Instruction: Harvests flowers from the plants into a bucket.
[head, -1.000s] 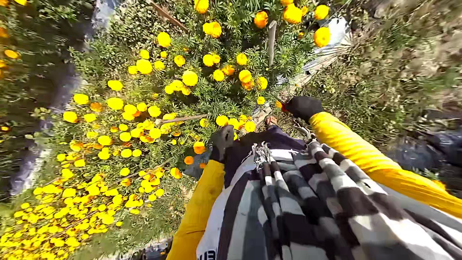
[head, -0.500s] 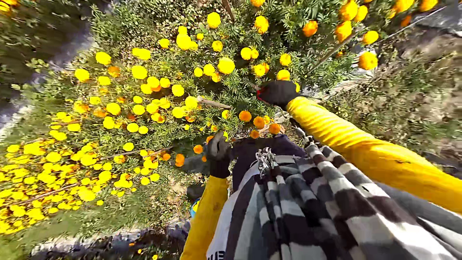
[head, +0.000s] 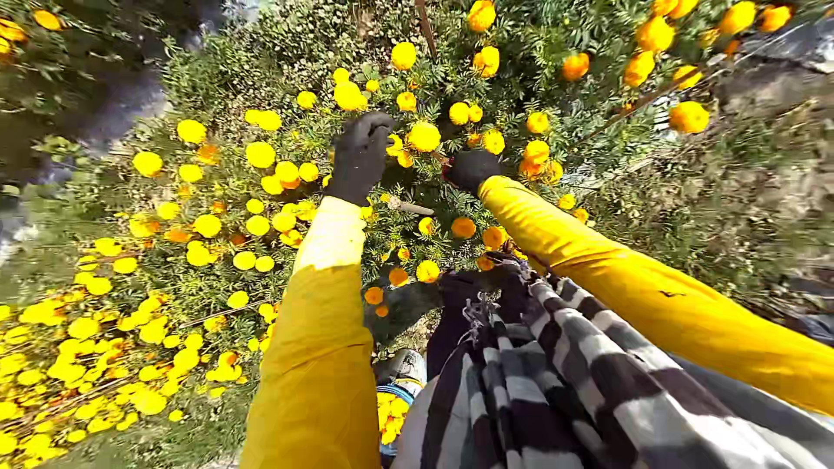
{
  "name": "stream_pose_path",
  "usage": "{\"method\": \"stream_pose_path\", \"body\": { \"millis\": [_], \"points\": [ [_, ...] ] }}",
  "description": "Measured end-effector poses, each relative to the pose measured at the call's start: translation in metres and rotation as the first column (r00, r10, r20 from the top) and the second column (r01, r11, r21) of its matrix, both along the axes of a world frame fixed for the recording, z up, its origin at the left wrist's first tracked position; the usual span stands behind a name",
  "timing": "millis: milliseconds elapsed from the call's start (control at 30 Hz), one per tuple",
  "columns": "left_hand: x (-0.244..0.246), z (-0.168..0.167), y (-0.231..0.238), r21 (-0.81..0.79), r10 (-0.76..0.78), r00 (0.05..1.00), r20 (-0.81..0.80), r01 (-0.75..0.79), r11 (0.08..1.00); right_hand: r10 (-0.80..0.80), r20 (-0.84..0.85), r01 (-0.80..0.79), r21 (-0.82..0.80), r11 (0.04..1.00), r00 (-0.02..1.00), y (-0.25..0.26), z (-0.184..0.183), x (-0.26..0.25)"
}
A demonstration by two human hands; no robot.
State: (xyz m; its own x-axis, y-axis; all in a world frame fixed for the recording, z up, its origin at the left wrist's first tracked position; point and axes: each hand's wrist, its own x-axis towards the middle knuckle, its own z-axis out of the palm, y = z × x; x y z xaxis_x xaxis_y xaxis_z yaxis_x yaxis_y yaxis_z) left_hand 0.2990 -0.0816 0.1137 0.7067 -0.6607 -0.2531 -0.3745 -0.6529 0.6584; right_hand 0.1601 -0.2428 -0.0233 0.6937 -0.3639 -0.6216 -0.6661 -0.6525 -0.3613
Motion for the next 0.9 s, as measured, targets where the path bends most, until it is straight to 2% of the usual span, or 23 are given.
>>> {"method": "stream_pose_path", "body": {
  "millis": [67,133,200,267,367,433,500,567,600,633,667,700,733,767,833,900],
  "points": [
    [0.022,-0.039,-0.029,0.205,-0.318,0.946,0.059,0.301,0.931,-0.01,-0.004,0.01,0.013,1.0,1.0,0.006,-0.013,-0.007],
    [0.028,-0.085,-0.049,0.391,-0.542,0.84,0.042,0.485,0.782,-0.016,0.057,0.015,0.024,1.0,0.998,0.016,-0.022,-0.024],
    [0.019,-0.113,-0.062,0.568,-0.67,0.742,-0.017,0.559,0.604,-0.034,0.069,0.03,0.062,0.998,0.997,0.022,-0.024,-0.036],
    [0.009,-0.133,-0.069,0.64,-0.713,0.699,-0.054,0.572,0.513,-0.04,0.062,0.035,0.074,0.997,0.997,0.026,-0.025,-0.042],
    [0.004,-0.151,-0.071,0.617,-0.682,0.731,-0.007,0.54,0.572,-0.042,0.004,0.042,0.105,0.994,0.999,0.022,-0.023,-0.044],
    [0.004,-0.15,-0.071,0.577,-0.586,0.809,0.051,0.455,0.678,-0.125,-0.076,0.133,0.116,0.984,0.989,0.012,-0.022,-0.041],
    [0.006,-0.143,-0.072,0.502,-0.433,0.896,0.094,0.333,0.798,-0.265,-0.065,0.271,0.134,0.953,0.962,0.003,-0.023,-0.041],
    [0.007,-0.133,-0.074,0.421,-0.297,0.948,0.111,0.226,0.879,-0.331,-0.052,0.335,0.157,0.929,0.942,0.001,0.002,-0.037],
    [0.007,-0.126,-0.075,0.399,-0.255,0.961,0.104,0.194,0.896,-0.272,-0.117,0.291,0.204,0.935,0.955,-0.003,0.029,-0.032],
    [0.007,-0.122,-0.075,0.39,-0.237,0.967,0.099,0.181,0.903,-0.21,-0.109,0.228,0.197,0.954,0.972,-0.005,0.038,-0.027],
    [0.008,-0.119,-0.076,0.387,-0.232,0.968,0.093,0.179,0.904,-0.149,-0.082,0.16,0.164,0.973,0.986,-0.008,0.03,-0.02],
    [0.008,-0.117,-0.077,0.382,-0.228,0.97,0.088,0.179,0.907,-0.088,-0.033,0.091,0.12,0.989,0.996,-0.012,0.003,-0.012],
    [0.008,-0.116,-0.079,0.374,-0.227,0.97,0.083,0.181,0.91,-0.037,0.065,0.034,0.048,0.998,0.997,-0.015,-0.04,-0.005],
    [0.009,-0.116,-0.08,0.36,-0.232,0.969,0.085,0.187,0.914,-0.039,0.041,0.036,0.059,0.998,0.998,-0.02,-0.069,0.008],
    [0.011,-0.117,-0.083,0.329,-0.249,0.965,0.083,0.209,0.921,-0.22,-0.086,0.231,0.148,0.962,0.972,-0.029,-0.091,0.029],
    [0.015,-0.123,-0.087,0.321,-0.29,0.954,0.076,0.252,0.913,-0.321,-0.1,0.333,0.139,0.933,0.942,-0.029,-0.096,0.035]
  ]
}}
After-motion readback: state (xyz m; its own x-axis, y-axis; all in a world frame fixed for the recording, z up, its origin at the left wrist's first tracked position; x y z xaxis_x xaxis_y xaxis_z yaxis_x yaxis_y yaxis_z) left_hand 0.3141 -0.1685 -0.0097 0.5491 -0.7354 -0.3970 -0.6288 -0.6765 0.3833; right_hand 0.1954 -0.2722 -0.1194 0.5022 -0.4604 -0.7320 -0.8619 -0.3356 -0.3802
